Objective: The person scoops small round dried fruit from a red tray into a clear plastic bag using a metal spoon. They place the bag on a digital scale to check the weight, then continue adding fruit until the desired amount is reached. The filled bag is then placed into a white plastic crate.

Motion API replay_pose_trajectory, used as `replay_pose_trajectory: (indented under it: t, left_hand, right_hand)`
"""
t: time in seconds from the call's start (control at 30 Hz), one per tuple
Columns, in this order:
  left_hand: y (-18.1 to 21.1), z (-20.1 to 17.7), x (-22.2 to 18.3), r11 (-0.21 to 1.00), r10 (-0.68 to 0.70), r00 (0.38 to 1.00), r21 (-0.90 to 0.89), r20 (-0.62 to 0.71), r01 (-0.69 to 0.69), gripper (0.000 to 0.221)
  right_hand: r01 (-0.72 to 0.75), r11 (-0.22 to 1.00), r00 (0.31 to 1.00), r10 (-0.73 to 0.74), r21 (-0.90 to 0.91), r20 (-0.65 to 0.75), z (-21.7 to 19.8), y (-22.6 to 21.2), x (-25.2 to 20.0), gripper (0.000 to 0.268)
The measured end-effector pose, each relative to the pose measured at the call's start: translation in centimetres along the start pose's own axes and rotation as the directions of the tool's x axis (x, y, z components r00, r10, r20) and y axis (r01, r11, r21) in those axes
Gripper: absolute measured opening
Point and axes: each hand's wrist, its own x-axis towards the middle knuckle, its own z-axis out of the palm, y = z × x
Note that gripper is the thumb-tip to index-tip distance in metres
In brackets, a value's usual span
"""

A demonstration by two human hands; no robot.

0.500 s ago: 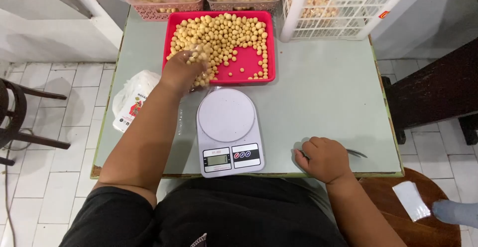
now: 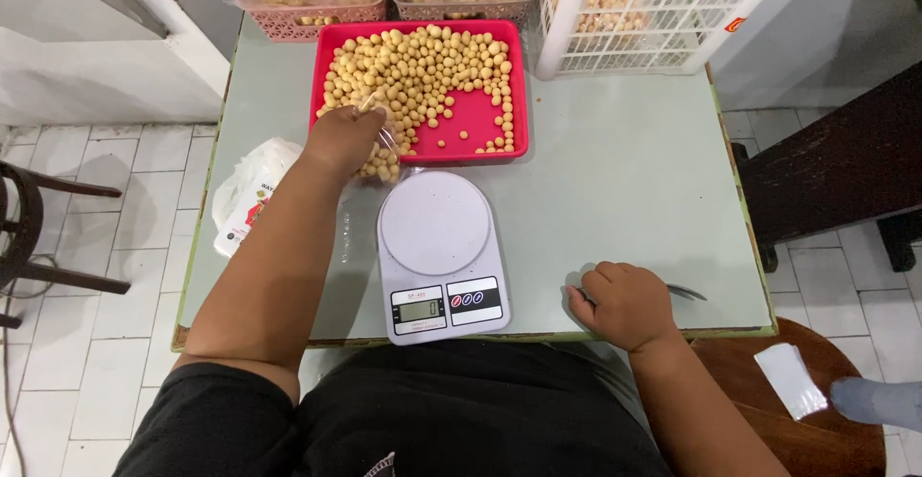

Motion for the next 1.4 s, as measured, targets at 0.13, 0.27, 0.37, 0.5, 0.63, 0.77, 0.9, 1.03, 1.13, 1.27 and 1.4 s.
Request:
replay_pose_trajectory:
  t: [0.13, 0.27, 0.37, 0.5, 0.63, 0.77, 0.9, 1.03, 1.13, 1.27, 1.4]
  left_hand:
    - [0.5, 0.1, -1.0, 1.000, 0.002, 1.000, -0.004, -0.002, -0.002, 0.035]
    - [0.9, -0.3, -1.4, 0.998, 0.017, 0.999, 0.065, 0.039, -0.020, 0.034]
    - [3.3, -1.2, -4.4, 0.999, 0.040, 0.997, 0.035, 0.072, -0.042, 0.031]
    - [4.7, -2.4, -7.5, 0.974, 0.190, 0.977, -0.140, 0.095, -0.176, 0.031]
    - [3.7, -1.3, -8.4, 0.875, 0.338, 0.935, -0.401, 0.105, -0.271, 0.023]
    - [1.7, 0.1, -7.9, 0.767, 0.398, 0.902, -0.600, 0.166, -0.227, 0.006]
    - [1.8, -0.8, -9.7, 0.841, 0.451, 0.841, -0.457, 0.299, -0.289, 0.021]
    - [0.3, 0.4, -7.7, 0.894, 0.419, 0.850, -0.311, 0.320, -0.323, 0.019]
    - [-1.4, 0.9, -6.2, 0.921, 0.389, 0.879, -0.127, 0.275, -0.368, 0.019]
    - [-1.5, 0.4, -6.2, 0.925, 0.378, 0.893, -0.144, 0.243, -0.353, 0.019]
    - [-1.5, -0.3, -6.6, 0.920, 0.374, 0.894, -0.222, 0.245, -0.324, 0.023]
  right_hand:
    - [-0.014, 1.000, 1.000, 0.015, -0.013, 0.011, 0.5, 0.2, -0.3, 0.040]
    - [-0.029, 0.999, 0.999, 0.030, -0.018, 0.028, 0.5, 0.1, -0.4, 0.039]
    - [-0.038, 0.999, 0.998, 0.038, -0.012, 0.046, 0.4, 0.1, -0.4, 0.039]
    - [-0.052, 0.998, 0.998, 0.053, -0.037, 0.035, 0.8, 0.1, -0.5, 0.040]
    - [-0.034, 0.999, 0.999, 0.035, -0.041, 0.023, 0.6, 0.2, -0.2, 0.039]
    - [-0.043, 0.998, 0.995, 0.046, -0.041, 0.088, 0.4, -0.1, -0.4, 0.041]
    - [-0.069, 0.994, 0.990, 0.078, -0.083, 0.114, 0.4, -0.1, -0.3, 0.041]
    - [-0.123, 0.990, 0.964, 0.137, -0.074, 0.226, 0.0, 0.0, -0.2, 0.042]
    - [-0.140, 0.985, 0.944, 0.163, -0.100, 0.285, -0.3, -0.4, 0.0, 0.043]
    - [-0.137, 0.982, 0.944, 0.169, -0.129, 0.283, -0.6, -0.7, 0.2, 0.042]
    - [-0.172, 0.976, 0.924, 0.207, -0.134, 0.322, -0.7, -0.7, 0.4, 0.041]
